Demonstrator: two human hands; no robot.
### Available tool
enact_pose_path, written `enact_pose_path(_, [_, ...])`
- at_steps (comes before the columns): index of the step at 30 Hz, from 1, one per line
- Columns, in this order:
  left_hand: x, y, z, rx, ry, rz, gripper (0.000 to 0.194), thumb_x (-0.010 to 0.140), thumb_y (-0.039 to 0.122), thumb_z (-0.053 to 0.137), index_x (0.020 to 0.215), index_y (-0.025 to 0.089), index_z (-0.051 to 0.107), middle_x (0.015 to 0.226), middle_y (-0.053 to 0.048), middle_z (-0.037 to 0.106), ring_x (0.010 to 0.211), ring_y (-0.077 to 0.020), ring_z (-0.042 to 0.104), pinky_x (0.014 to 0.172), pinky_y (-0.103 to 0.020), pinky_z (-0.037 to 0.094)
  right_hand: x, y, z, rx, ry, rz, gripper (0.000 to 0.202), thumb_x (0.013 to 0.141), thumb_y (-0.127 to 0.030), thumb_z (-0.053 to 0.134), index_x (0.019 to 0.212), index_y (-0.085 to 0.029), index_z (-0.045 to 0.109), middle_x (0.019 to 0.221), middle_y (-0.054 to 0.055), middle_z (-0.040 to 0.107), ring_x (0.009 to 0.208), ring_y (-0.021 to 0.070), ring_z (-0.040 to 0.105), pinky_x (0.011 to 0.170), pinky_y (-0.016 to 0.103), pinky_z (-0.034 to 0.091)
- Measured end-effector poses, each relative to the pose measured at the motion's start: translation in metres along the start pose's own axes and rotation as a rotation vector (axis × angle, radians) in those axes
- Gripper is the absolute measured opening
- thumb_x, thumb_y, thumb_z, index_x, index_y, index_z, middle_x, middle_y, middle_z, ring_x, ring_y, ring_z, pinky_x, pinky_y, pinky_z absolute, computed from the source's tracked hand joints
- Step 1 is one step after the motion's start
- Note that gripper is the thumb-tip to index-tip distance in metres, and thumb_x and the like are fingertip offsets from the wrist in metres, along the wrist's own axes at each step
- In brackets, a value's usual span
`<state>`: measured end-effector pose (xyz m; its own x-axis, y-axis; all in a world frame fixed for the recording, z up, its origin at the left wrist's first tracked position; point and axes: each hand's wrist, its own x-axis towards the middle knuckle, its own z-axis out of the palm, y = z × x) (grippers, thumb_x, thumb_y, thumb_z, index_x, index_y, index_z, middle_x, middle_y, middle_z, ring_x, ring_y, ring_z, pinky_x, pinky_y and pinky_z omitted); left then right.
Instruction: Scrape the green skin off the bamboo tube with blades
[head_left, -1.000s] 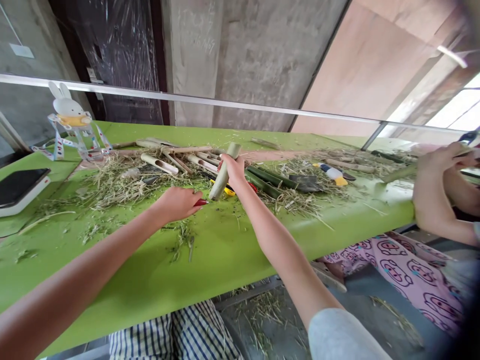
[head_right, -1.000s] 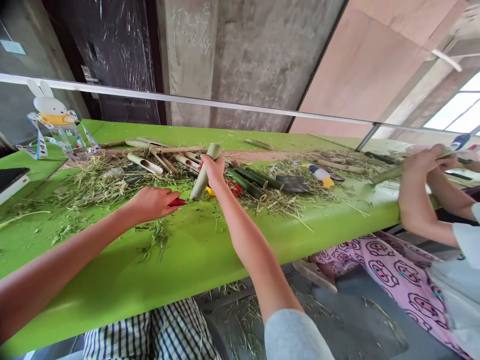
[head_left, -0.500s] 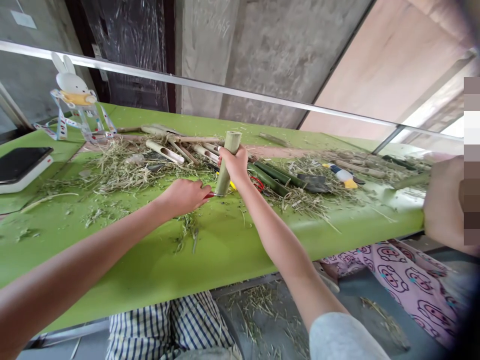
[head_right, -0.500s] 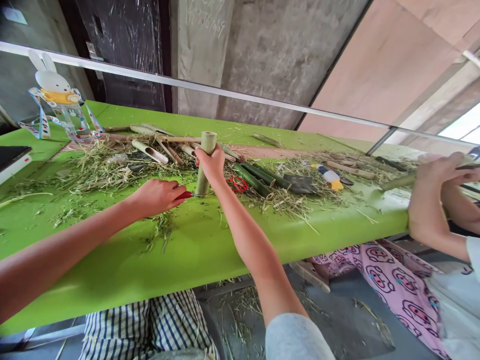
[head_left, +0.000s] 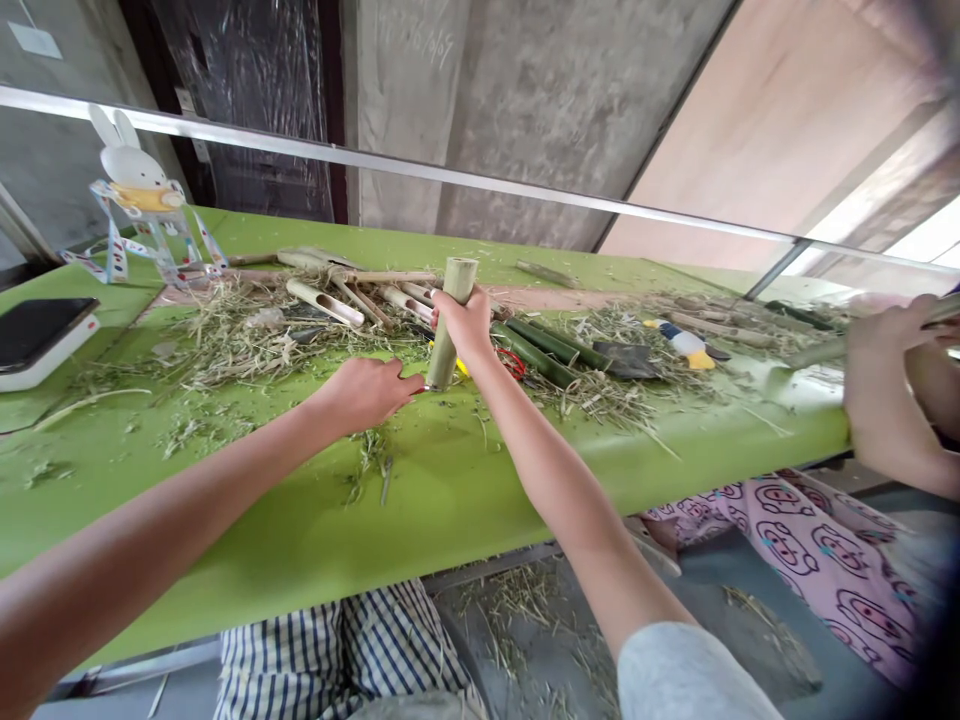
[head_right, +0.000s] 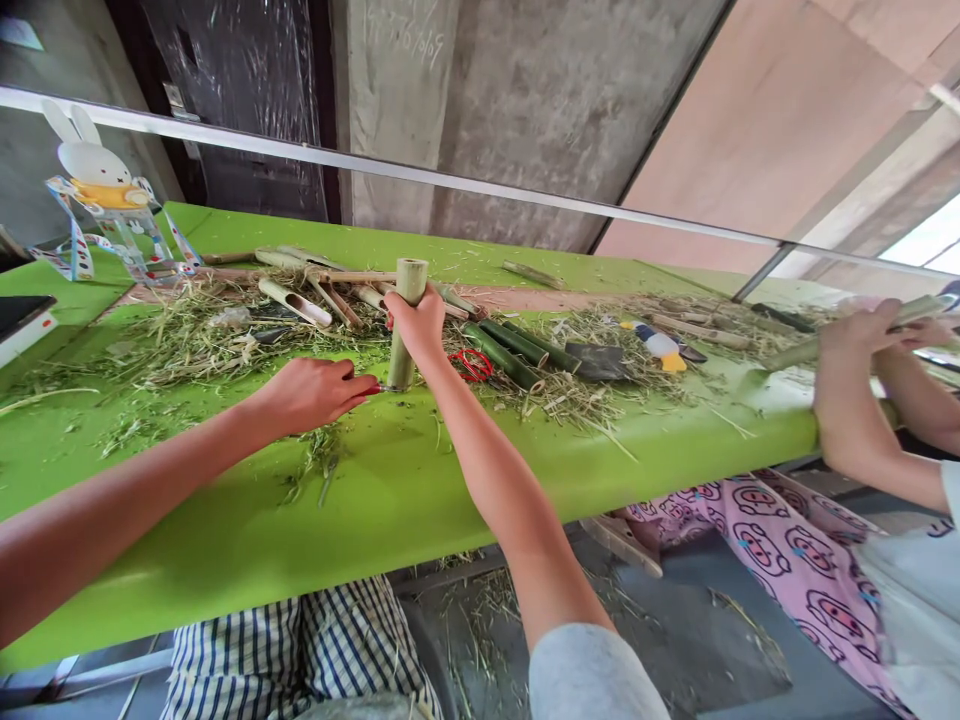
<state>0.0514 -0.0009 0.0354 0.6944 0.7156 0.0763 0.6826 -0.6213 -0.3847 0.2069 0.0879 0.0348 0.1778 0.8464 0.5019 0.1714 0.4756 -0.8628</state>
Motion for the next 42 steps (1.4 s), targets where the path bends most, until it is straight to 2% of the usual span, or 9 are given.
enact_pose_path(5, [0.003, 0.000, -0.006, -0.040, -0.046, -0.029, 0.034, 0.091, 0.034, 0.030, 0.116, 0.025, 0.051, 0.088, -0.009, 0.061, 0.065, -0.0168, 0.059, 0.051, -0.025, 0.037, 0.000, -0.002, 0.004, -0.010, 0.022, -0.002, 0.013, 0.065, -0.029, 0.055, 0.068, -0.020, 0.046, 0.048, -0.005, 0.050, 0.042, 0.0108, 0.053, 0.043, 0.023, 0.042])
enact_pose_path(8, [0.013, -0.006, -0.013, -0.114, -0.091, -0.037, 0.033, 0.089, 0.035, 0.032, 0.106, 0.023, 0.057, 0.082, -0.007, 0.063, 0.065, -0.0178, 0.059, 0.051, -0.025, 0.037, -0.002, -0.004, 0.005, 0.017, 0.008, 0.015, 0.013, 0.064, -0.028, 0.055, 0.067, -0.020, 0.045, 0.049, -0.005, 0.050, 0.042, 0.0099, 0.051, 0.042, 0.022, 0.041])
enact_pose_path(13, [0.032, -0.013, -0.029, -0.174, -0.114, 0.009, 0.020, 0.077, 0.029, 0.046, 0.083, 0.022, 0.063, 0.069, -0.004, 0.063, 0.063, -0.0181, 0.058, 0.052, -0.026, 0.037, -0.007, -0.008, 0.002, 0.044, 0.046, 0.027, 0.013, 0.062, -0.026, 0.056, 0.063, -0.019, 0.045, 0.048, -0.004, 0.049, 0.041, 0.0100, 0.050, 0.042, 0.023, 0.041])
enact_pose_path(20, [0.040, -0.004, -0.039, -0.165, -0.137, -0.055, 0.016, 0.069, 0.023, 0.049, 0.078, 0.022, 0.063, 0.067, -0.002, 0.063, 0.060, -0.0157, 0.056, 0.050, -0.025, 0.033, -0.010, -0.010, -0.001, 0.081, 0.057, 0.038, 0.012, 0.062, -0.024, 0.055, 0.063, -0.021, 0.043, 0.045, -0.006, 0.046, 0.042, 0.0101, 0.049, 0.044, 0.024, 0.040])
enact_pose_path(34, [0.047, 0.002, -0.041, -0.226, -0.193, -0.094, 0.019, 0.066, 0.020, 0.051, 0.078, 0.021, 0.065, 0.070, -0.003, 0.065, 0.061, -0.0167, 0.056, 0.055, -0.027, 0.036, -0.010, -0.012, -0.003, 0.101, 0.028, 0.042, 0.014, 0.063, -0.024, 0.054, 0.062, -0.020, 0.041, 0.048, -0.005, 0.046, 0.041, 0.0093, 0.048, 0.042, 0.024, 0.040])
enact_pose_path(37, [0.044, 0.000, -0.033, -0.267, -0.213, -0.089, 0.017, 0.067, 0.021, 0.051, 0.078, 0.021, 0.064, 0.069, -0.003, 0.064, 0.060, -0.0152, 0.056, 0.053, -0.026, 0.035, -0.007, -0.009, -0.001, 0.110, 0.021, 0.050, 0.013, 0.063, -0.026, 0.054, 0.063, -0.020, 0.042, 0.047, -0.005, 0.046, 0.042, 0.0098, 0.049, 0.043, 0.024, 0.040])
enact_pose_path(42, [0.034, -0.008, -0.015, -0.320, -0.141, -0.037, 0.017, 0.073, 0.026, 0.046, 0.082, 0.021, 0.061, 0.074, -0.002, 0.065, 0.063, -0.0139, 0.056, 0.051, -0.024, 0.033, -0.004, -0.005, -0.002, 0.140, 0.013, 0.068, 0.012, 0.062, -0.026, 0.054, 0.063, -0.020, 0.043, 0.048, -0.004, 0.047, 0.042, 0.0096, 0.049, 0.044, 0.025, 0.041])
